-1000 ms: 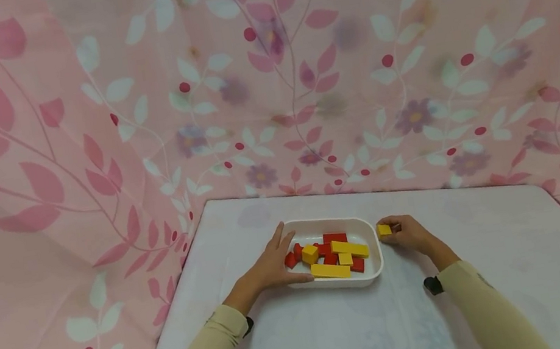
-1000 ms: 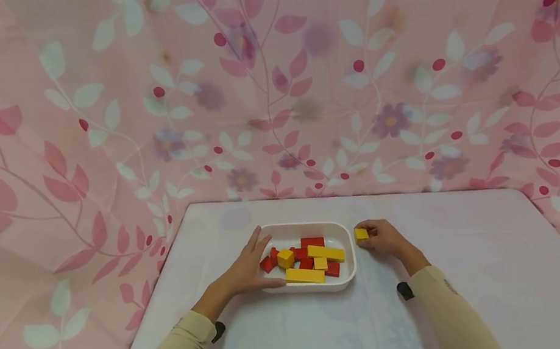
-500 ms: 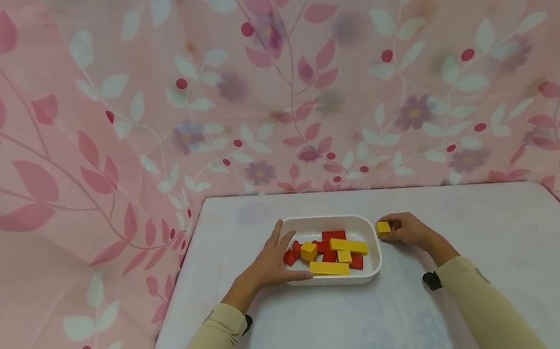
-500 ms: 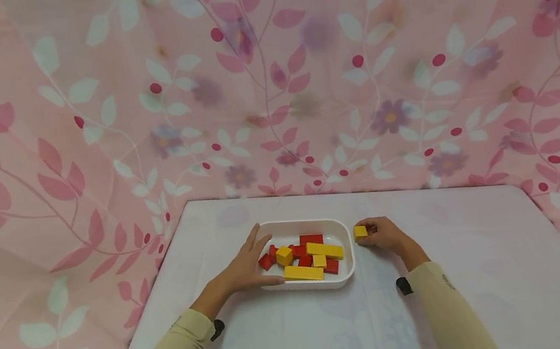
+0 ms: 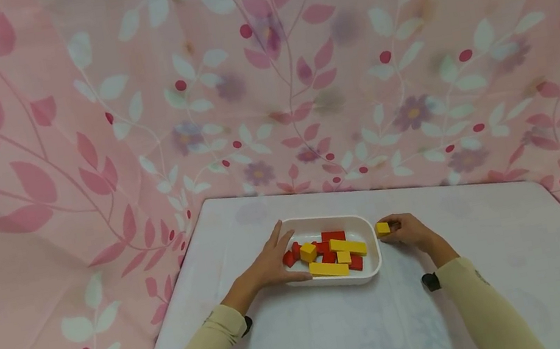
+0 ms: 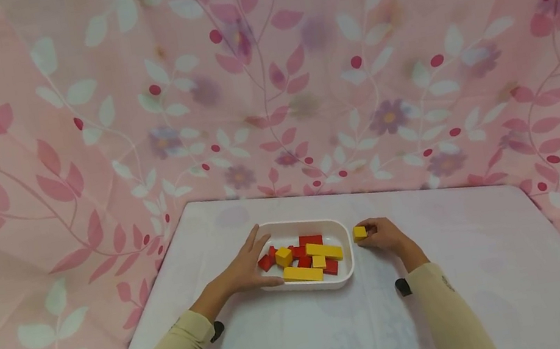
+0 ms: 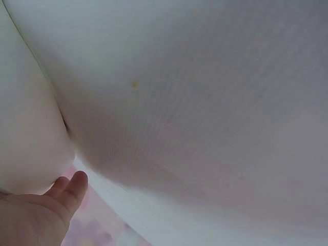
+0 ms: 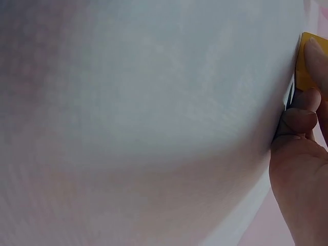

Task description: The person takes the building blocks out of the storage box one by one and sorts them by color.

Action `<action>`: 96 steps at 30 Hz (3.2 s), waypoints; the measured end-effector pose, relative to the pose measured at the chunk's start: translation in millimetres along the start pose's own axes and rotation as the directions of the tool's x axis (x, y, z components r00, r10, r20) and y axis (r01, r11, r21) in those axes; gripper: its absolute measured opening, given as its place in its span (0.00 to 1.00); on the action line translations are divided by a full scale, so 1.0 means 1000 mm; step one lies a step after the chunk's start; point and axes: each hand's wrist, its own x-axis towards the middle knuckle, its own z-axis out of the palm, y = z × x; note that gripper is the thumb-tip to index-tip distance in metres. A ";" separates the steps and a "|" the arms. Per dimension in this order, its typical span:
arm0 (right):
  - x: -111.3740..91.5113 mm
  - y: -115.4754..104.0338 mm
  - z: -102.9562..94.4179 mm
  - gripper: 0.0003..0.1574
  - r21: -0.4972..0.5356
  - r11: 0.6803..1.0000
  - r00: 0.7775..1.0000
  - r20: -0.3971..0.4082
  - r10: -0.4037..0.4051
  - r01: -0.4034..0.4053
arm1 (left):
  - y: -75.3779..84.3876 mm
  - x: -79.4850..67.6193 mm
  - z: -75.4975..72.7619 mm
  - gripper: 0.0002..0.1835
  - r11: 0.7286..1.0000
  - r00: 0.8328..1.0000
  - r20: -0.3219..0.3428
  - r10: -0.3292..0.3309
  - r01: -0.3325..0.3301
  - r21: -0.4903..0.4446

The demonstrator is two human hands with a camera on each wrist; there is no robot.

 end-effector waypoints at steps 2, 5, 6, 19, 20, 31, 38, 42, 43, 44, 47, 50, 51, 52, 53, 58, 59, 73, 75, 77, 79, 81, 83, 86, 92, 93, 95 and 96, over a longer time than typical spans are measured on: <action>-0.002 0.003 0.001 0.35 0.005 1.000 1.000 0.000 0.000 0.000 | 0.000 -0.001 0.002 0.64 1.000 1.000 0.011 -0.003 0.003 0.006; -0.003 0.005 0.002 0.35 0.003 1.000 1.000 -0.001 0.001 -0.001 | 0.001 -0.003 0.004 0.65 1.000 1.000 0.018 -0.011 0.011 0.002; -0.003 0.006 0.003 0.34 0.003 1.000 1.000 -0.005 0.005 -0.005 | 0.001 -0.003 0.004 0.65 1.000 1.000 0.021 -0.015 0.015 0.005; 0.000 0.003 0.005 0.33 -0.025 1.000 0.999 -0.034 -0.010 0.009 | 0.002 0.001 -0.001 0.66 1.000 1.000 0.013 -0.015 0.015 -0.002; 0.000 0.003 0.005 0.33 -0.025 1.000 0.999 -0.036 -0.008 0.007 | 0.002 0.001 -0.001 0.66 1.000 1.000 0.014 -0.019 0.019 -0.001; 0.000 0.001 0.007 0.31 -0.052 0.998 0.999 -0.039 -0.019 0.017 | 0.002 0.001 -0.001 0.66 1.000 1.000 0.010 -0.016 0.016 -0.010; -0.001 0.000 0.008 0.34 -0.038 0.999 1.000 -0.022 -0.005 0.004 | 0.001 0.001 -0.001 0.69 1.000 1.000 0.000 -0.003 0.003 -0.004; 0.000 -0.002 0.009 0.37 -0.017 0.999 0.999 -0.009 -0.038 0.038 | 0.001 0.002 -0.001 0.71 1.000 1.000 0.002 -0.003 0.003 -0.003; 0.000 -0.003 0.009 0.38 -0.010 0.999 0.999 -0.009 -0.042 0.042 | 0.001 0.002 -0.001 0.71 1.000 1.000 0.001 -0.002 0.002 -0.002; 0.000 -0.003 0.009 0.39 -0.006 0.999 0.999 -0.007 -0.044 0.044 | 0.000 0.003 0.000 0.71 1.000 1.000 0.002 -0.004 0.004 -0.001; 0.000 -0.003 0.009 0.41 -0.004 0.999 0.999 -0.006 -0.034 0.034 | 0.000 0.003 0.000 0.70 1.000 1.000 0.005 -0.008 0.008 -0.007; 0.000 -0.002 0.008 0.43 -0.007 1.000 1.000 -0.013 -0.026 0.026 | 0.001 0.003 0.001 0.70 1.000 1.000 0.007 -0.012 0.012 -0.009; 0.001 -0.002 0.008 0.44 -0.009 1.000 1.000 -0.015 -0.022 0.021 | 0.001 0.003 0.000 0.70 1.000 1.000 0.004 -0.010 0.010 -0.010; 0.001 -0.002 0.007 0.45 -0.012 1.000 1.000 -0.017 -0.020 0.020 | 0.002 0.002 0.000 0.70 1.000 1.000 0.004 -0.010 0.010 -0.010; 0.000 -0.003 0.006 0.46 -0.010 1.000 1.000 -0.018 -0.021 0.021 | 0.003 0.002 -0.001 0.70 1.000 1.000 0.005 -0.010 0.010 -0.011; 0.001 -0.004 0.006 0.49 0.018 1.000 0.999 -0.033 -0.017 0.018 | 0.005 0.002 -0.006 0.70 1.000 1.000 0.012 -0.008 0.008 -0.009; 0.001 -0.004 0.006 0.49 0.025 0.999 0.999 -0.032 -0.019 0.020 | 0.006 0.002 -0.008 0.70 1.000 1.000 0.016 -0.009 0.009 -0.005; 0.010 -0.007 -0.006 0.59 0.071 0.997 0.999 0.048 -0.009 0.006 | 0.005 0.007 -0.012 0.72 0.999 0.999 0.027 -0.038 0.038 0.013; 0.009 -0.009 -0.008 0.62 0.092 0.996 0.998 0.066 -0.005 -0.001 | 0.003 0.007 -0.012 0.72 0.999 0.999 0.021 -0.043 0.043 0.006; 0.008 -0.012 -0.010 0.66 0.095 0.995 0.997 0.072 0.010 -0.017 | 0.002 0.007 -0.012 0.73 0.999 0.999 0.021 -0.045 0.045 -0.002; 0.004 -0.014 -0.013 0.69 0.063 0.998 0.997 0.075 0.018 -0.023 | 0.002 0.007 -0.010 0.73 0.999 0.999 0.024 -0.038 0.038 -0.024; -0.001 -0.015 -0.016 0.71 0.024 1.000 0.997 0.075 0.016 -0.018 | 0.003 0.006 -0.007 0.73 0.999 0.999 0.032 -0.033 0.034 -0.029; -0.006 -0.017 -0.018 0.71 -0.036 0.999 0.998 0.062 0.007 -0.005 | 0.003 0.006 -0.004 0.73 0.999 0.999 0.038 -0.034 0.035 -0.023; -0.012 -0.021 -0.021 0.68 -0.080 0.996 0.999 0.023 -0.031 0.032 | 0.003 0.004 -0.001 0.72 0.999 0.999 0.033 -0.038 0.038 0.001; -0.018 -0.038 -0.024 0.62 -0.089 0.986 0.980 -0.131 -0.149 0.138 | 0.005 0.003 -0.002 0.73 0.999 0.999 0.033 -0.035 0.035 -0.001; -0.018 -0.042 -0.024 0.61 -0.084 0.984 0.973 -0.156 -0.169 0.157 | 0.006 0.003 -0.003 0.73 0.999 0.999 0.035 -0.033 0.033 -0.008; -0.017 -0.049 -0.022 0.60 -0.060 0.980 0.962 -0.192 -0.195 0.187 | 0.006 0.004 -0.004 0.73 0.999 0.999 0.036 -0.029 0.029 -0.012; -0.017 -0.053 -0.020 0.59 -0.043 0.979 0.958 -0.200 -0.204 0.199 | 0.006 0.004 -0.005 0.73 0.999 0.999 0.036 -0.029 0.029 -0.015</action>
